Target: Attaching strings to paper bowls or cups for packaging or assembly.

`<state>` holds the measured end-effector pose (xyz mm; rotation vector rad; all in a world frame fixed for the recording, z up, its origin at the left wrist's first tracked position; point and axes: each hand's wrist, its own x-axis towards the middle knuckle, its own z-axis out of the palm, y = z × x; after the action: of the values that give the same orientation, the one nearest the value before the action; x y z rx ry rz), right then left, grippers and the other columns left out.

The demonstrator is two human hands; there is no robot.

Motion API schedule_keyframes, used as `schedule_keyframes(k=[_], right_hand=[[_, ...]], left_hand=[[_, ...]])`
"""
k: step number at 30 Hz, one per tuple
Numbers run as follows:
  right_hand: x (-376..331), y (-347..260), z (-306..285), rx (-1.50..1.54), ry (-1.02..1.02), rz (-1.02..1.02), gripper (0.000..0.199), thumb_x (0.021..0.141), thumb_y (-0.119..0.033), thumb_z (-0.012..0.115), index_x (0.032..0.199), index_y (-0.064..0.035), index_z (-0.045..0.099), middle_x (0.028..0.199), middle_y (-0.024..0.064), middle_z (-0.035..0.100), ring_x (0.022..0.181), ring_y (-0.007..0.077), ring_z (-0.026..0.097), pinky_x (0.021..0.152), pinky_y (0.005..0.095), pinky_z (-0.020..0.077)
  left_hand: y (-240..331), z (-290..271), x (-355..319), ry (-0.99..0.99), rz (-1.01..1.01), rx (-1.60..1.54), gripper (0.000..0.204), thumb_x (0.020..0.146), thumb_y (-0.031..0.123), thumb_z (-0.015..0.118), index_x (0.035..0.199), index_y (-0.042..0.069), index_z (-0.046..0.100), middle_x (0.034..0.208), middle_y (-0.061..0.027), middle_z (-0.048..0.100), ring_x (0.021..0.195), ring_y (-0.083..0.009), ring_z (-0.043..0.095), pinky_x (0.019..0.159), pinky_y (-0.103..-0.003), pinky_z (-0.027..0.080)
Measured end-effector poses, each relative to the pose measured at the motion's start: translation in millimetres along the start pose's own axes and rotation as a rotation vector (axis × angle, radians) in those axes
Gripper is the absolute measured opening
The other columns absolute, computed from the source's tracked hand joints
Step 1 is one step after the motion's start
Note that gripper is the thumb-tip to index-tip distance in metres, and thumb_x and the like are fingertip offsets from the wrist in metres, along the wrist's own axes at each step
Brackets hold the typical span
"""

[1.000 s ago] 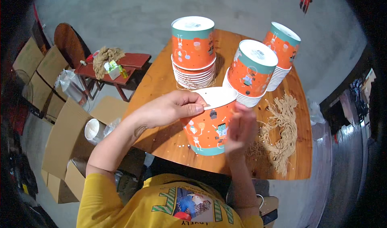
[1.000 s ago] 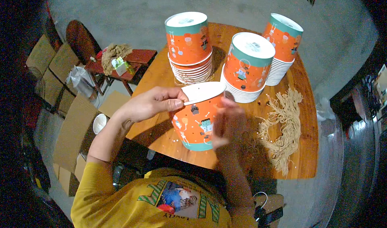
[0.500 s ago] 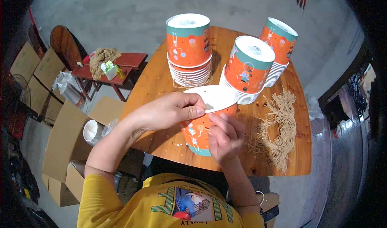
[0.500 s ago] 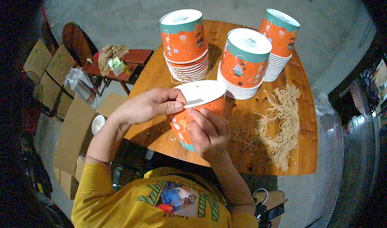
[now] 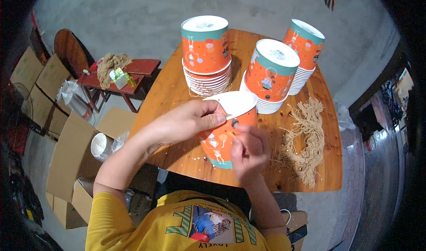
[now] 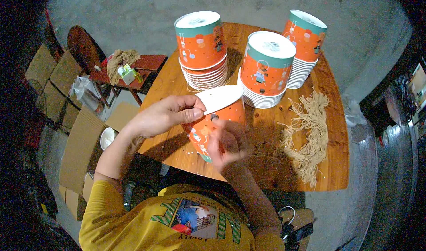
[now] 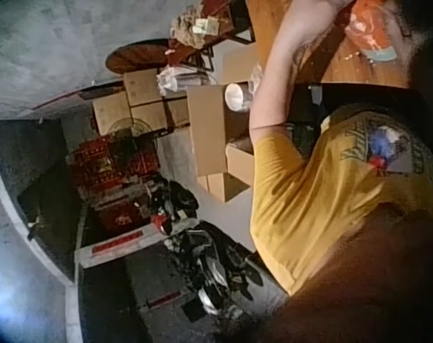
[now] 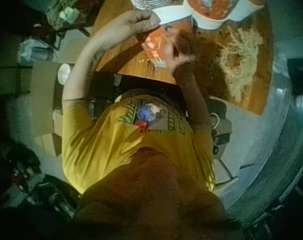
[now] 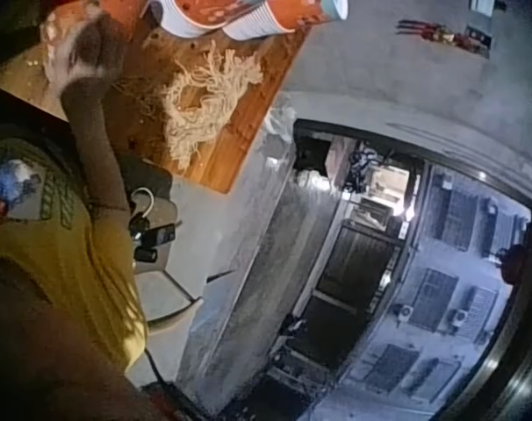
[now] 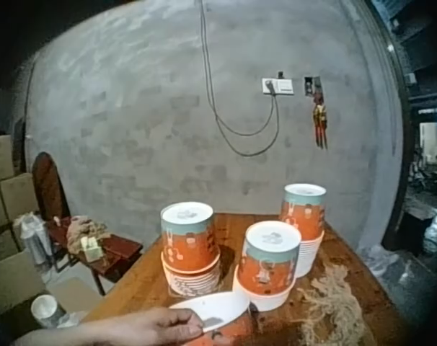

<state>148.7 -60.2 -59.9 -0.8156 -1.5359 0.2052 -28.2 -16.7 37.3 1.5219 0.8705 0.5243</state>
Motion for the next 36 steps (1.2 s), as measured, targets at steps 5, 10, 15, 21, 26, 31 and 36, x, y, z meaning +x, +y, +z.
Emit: schedule_keyframes(k=[5, 10, 15, 21, 26, 31, 36], right_hand=[[20.6, -14.5, -8.8, -0.258, -0.026, -0.093, 0.027, 0.064, 0.006, 0.067, 0.085, -0.0078, 0.056, 0.095, 0.0110, 0.060, 0.079, 0.0281, 0.058, 0.067, 0.0373, 0.0475], [22.3, -18.8, -9.6, -0.256, -0.051, -0.052, 0.026, 0.062, 0.004, 0.067, 0.081, -0.0077, 0.054, 0.093, 0.0099, 0.056, 0.078, 0.0274, 0.056, 0.067, 0.0379, 0.0472], [24.7, -21.1, -12.4, -0.272, -0.049, -0.045, 0.025, 0.064, 0.004, 0.067, 0.081, -0.0075, 0.053, 0.089, 0.0093, 0.055, 0.078, 0.0283, 0.056, 0.065, 0.0385, 0.0468], [25.1, -18.1, -11.2, -0.250, -0.048, -0.037, 0.019, 0.072, 0.009, 0.061, 0.085, -0.0031, 0.055, 0.095, 0.0099, 0.056, 0.075, 0.0207, 0.056, 0.061, 0.0297, 0.0468], [21.8, -0.5, -8.6, -0.060, -0.040, 0.031, 0.019, 0.074, 0.006, 0.061, 0.088, -0.0045, 0.054, 0.095, 0.0101, 0.056, 0.077, 0.0213, 0.057, 0.065, 0.0308, 0.0480], [16.4, 8.2, -5.9, 0.068, -0.083, 0.149, 0.017, 0.077, 0.003, 0.061, 0.090, -0.0054, 0.053, 0.097, 0.0104, 0.055, 0.077, 0.0215, 0.057, 0.068, 0.0316, 0.0476], [15.0, 6.8, -5.6, 0.082, -0.104, 0.203, 0.015, 0.078, 0.002, 0.062, 0.088, -0.0053, 0.054, 0.092, 0.0090, 0.055, 0.075, 0.0206, 0.057, 0.065, 0.0318, 0.0465]], left_hand=[[3.8, 7.0, -1.0, 0.024, 0.055, -0.045, 0.022, 0.098, 0.025, 0.052, 0.102, 0.004, 0.057, 0.090, 0.0042, 0.055, 0.085, -0.0035, 0.048, 0.075, -0.021, 0.042], [6.3, 10.2, -2.1, 0.013, 0.037, -0.020, 0.024, 0.098, 0.024, 0.051, 0.108, 0.003, 0.057, 0.092, 0.0037, 0.057, 0.086, -0.0045, 0.049, 0.077, -0.021, 0.043], [3.6, 13.6, 0.1, 0.000, 0.040, -0.010, 0.026, 0.098, 0.023, 0.051, 0.112, 0.001, 0.058, 0.092, 0.0025, 0.057, 0.086, -0.0045, 0.049, 0.077, -0.023, 0.044], [-0.9, 22.6, -2.4, 0.260, 0.365, 0.588, 0.022, 0.093, 0.011, 0.052, 0.112, 0.000, 0.057, 0.103, -0.0143, 0.059, 0.093, -0.0291, 0.058, 0.083, -0.035, 0.046], [-9.9, 28.9, 3.6, 0.320, 0.539, 0.523, 0.026, 0.088, 0.005, 0.056, 0.114, 0.004, 0.056, 0.099, -0.0128, 0.057, 0.094, -0.0295, 0.057, 0.081, -0.038, 0.046], [-27.7, 27.3, 9.1, 0.316, 0.625, 0.719, 0.021, 0.086, 0.008, 0.061, 0.107, 0.005, 0.059, 0.088, -0.0117, 0.055, 0.086, -0.0282, 0.057, 0.075, -0.037, 0.047], [-31.4, 30.4, 11.8, 0.370, 0.651, 0.737, 0.011, 0.084, 0.008, 0.062, 0.093, 0.003, 0.058, 0.084, -0.0123, 0.053, 0.081, -0.0311, 0.056, 0.071, -0.040, 0.047]])
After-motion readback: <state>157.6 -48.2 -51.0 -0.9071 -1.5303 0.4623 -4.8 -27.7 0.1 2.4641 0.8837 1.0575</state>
